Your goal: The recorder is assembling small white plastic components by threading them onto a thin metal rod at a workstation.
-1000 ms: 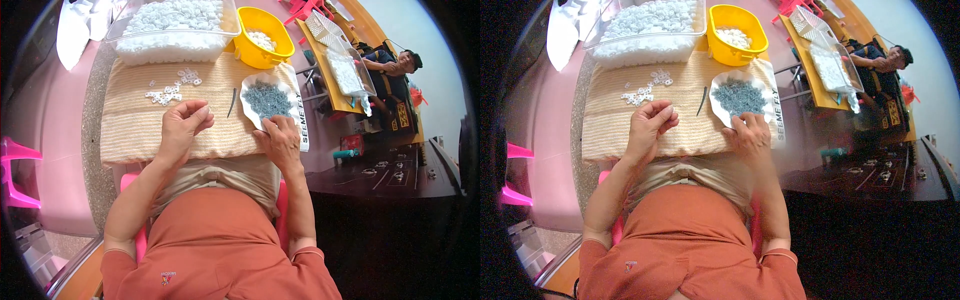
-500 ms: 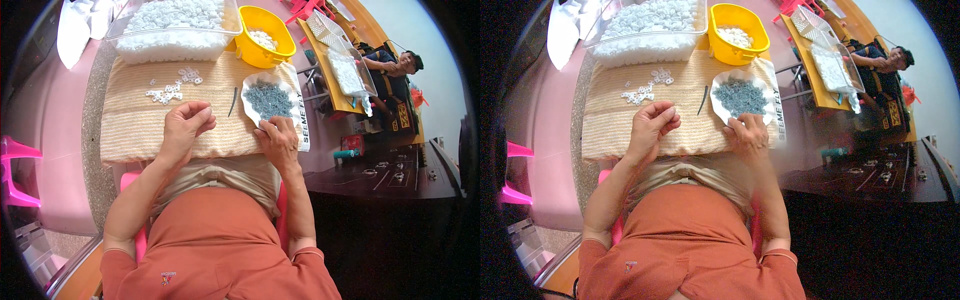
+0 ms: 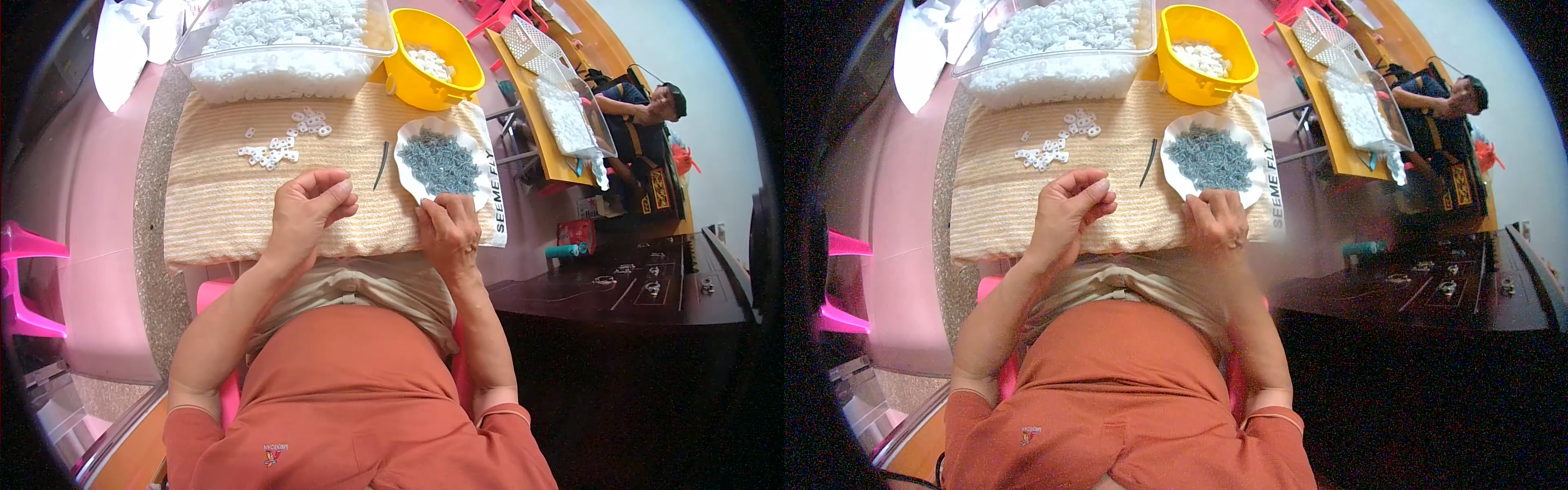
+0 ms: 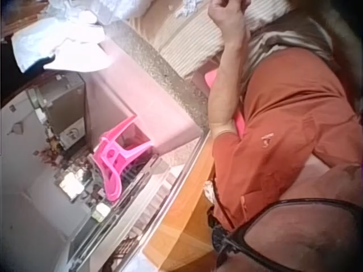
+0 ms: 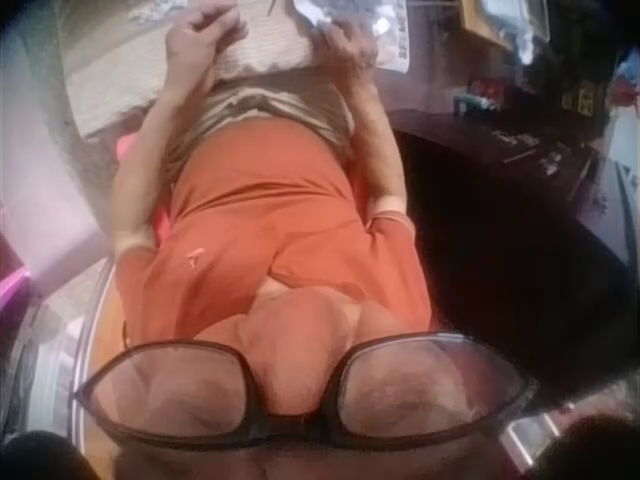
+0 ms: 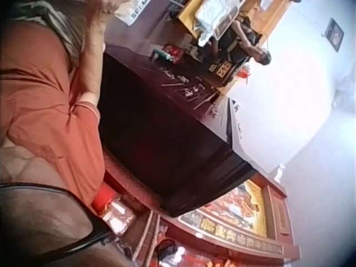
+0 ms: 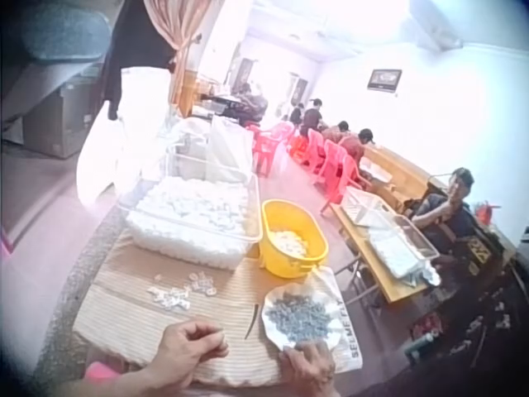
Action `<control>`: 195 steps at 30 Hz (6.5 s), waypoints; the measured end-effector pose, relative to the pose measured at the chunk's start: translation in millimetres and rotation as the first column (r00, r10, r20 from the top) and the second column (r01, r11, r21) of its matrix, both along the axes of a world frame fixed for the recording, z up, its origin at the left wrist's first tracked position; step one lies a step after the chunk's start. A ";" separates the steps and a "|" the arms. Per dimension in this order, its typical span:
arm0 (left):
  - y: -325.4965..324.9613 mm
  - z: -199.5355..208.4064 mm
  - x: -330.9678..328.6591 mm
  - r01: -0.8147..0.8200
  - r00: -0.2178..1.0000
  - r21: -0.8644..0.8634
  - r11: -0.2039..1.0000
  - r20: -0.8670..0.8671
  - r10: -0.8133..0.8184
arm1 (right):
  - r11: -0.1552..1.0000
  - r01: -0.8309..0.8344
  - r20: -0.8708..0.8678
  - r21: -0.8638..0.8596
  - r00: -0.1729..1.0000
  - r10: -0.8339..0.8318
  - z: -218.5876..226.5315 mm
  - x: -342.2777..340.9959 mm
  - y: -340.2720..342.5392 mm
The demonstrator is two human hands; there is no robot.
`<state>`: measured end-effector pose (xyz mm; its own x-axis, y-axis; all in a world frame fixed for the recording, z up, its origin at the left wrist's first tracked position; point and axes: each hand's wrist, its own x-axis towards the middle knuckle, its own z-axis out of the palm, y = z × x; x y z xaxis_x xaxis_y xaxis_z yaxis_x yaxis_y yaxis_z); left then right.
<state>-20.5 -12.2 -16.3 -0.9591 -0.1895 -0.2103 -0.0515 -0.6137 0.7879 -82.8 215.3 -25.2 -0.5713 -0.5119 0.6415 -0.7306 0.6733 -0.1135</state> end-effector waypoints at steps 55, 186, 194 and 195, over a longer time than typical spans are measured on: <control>4.0 9.4 8.8 0.384 0.920 -0.250 0.889 0.023 -0.391 | 0.904 -0.197 0.542 -0.380 0.745 0.390 45.5 24.8 -44.1; 4.0 1.7 2.7 -0.236 0.940 -0.711 0.662 -0.340 -0.031 | 0.585 0.318 0.630 -0.746 0.050 0.775 17.3 2.7 -69.4; 1.8 -0.3 2.7 -0.123 0.960 -0.691 0.712 -0.265 -0.091 | 0.625 0.207 0.658 -0.753 0.216 0.722 22.1 6.7 -73.7; 1.8 -3.0 1.9 -0.081 0.966 -0.658 0.749 -0.237 -0.104 | 0.634 0.195 0.664 -0.748 0.229 0.712 22.0 6.6 -73.9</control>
